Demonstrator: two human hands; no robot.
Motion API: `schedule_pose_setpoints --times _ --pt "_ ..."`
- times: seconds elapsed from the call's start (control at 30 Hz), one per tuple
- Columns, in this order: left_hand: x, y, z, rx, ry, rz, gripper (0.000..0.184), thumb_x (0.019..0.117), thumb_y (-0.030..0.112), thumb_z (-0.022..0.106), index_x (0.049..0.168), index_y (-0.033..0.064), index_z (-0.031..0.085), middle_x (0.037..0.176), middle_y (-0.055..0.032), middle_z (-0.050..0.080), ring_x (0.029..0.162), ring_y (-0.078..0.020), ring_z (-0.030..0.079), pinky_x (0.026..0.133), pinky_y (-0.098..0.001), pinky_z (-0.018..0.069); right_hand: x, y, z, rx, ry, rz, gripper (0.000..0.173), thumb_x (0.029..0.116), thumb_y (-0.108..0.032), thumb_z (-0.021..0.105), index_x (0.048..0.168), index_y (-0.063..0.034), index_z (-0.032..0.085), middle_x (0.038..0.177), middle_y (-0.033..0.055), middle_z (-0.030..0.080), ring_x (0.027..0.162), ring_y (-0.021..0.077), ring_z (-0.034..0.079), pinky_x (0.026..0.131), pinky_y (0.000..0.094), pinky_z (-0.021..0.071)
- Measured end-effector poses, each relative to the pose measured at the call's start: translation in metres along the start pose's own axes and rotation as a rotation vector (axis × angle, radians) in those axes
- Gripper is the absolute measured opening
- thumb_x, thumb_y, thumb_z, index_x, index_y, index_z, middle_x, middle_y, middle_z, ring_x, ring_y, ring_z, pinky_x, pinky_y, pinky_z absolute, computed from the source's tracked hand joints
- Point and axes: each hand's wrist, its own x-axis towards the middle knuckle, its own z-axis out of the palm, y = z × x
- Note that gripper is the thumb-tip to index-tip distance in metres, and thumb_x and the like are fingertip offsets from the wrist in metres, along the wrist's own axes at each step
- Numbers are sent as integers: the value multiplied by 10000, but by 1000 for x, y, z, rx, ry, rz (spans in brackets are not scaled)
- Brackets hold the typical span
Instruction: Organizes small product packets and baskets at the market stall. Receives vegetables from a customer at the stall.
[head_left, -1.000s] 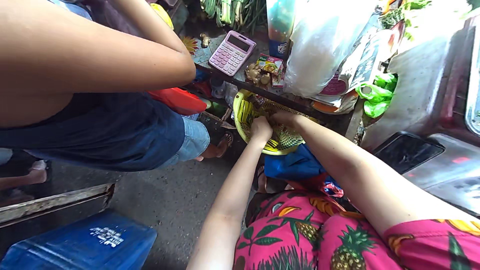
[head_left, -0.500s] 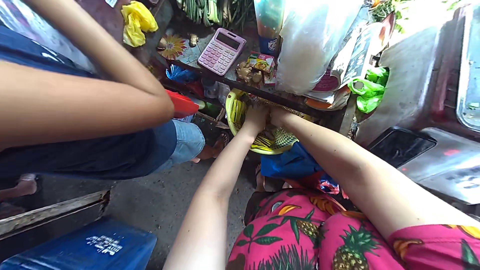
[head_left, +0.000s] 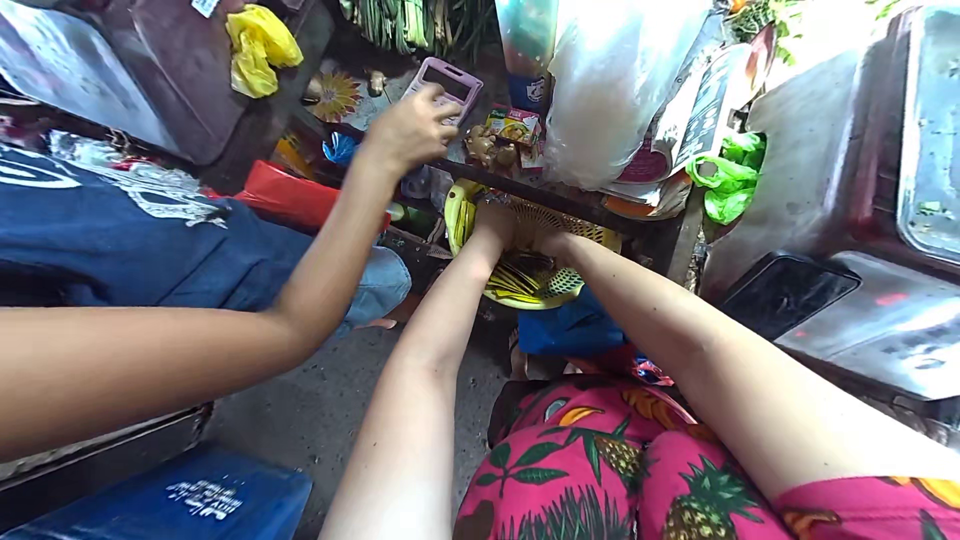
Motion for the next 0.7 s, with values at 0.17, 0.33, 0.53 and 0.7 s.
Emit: schedule_pose_setpoints --times 0.17,0.33,0.53,0.7 --pt "1 -3 7 28 20 31 385 947 126 663 1324 46 657 1461 -218 543 1368 -450 474 1090 -665 379 1 2 13 72 -22 104 399 1058 -252 548 1324 40 597 1337 259 594 1225 373 584 1012 580 466" --pt "-7 -1 -1 69 -8 53 266 957 47 622 1213 19 685 1234 -253 652 1181 -465 606 911 -665 498 -18 -13 21 116 -72 69 417 1096 -271 458 1389 10 554 1387 245 560 1260 356 564 1032 576 464" --pt "-9 -9 5 63 22 134 347 950 41 644 1294 76 674 1301 -238 632 1228 -455 586 969 -653 482 -20 -20 21 -20 -40 97 449 1121 -273 383 1403 40 537 1444 248 530 1346 362 514 1100 574 405" --pt "-6 -16 -1 85 -2 182 489 871 -23 700 1333 129 655 1356 -203 607 1249 -440 578 948 -655 502 -1 -7 31 151 -37 99 463 1107 -346 402 1379 -6 560 1370 255 565 1240 384 577 990 609 481"
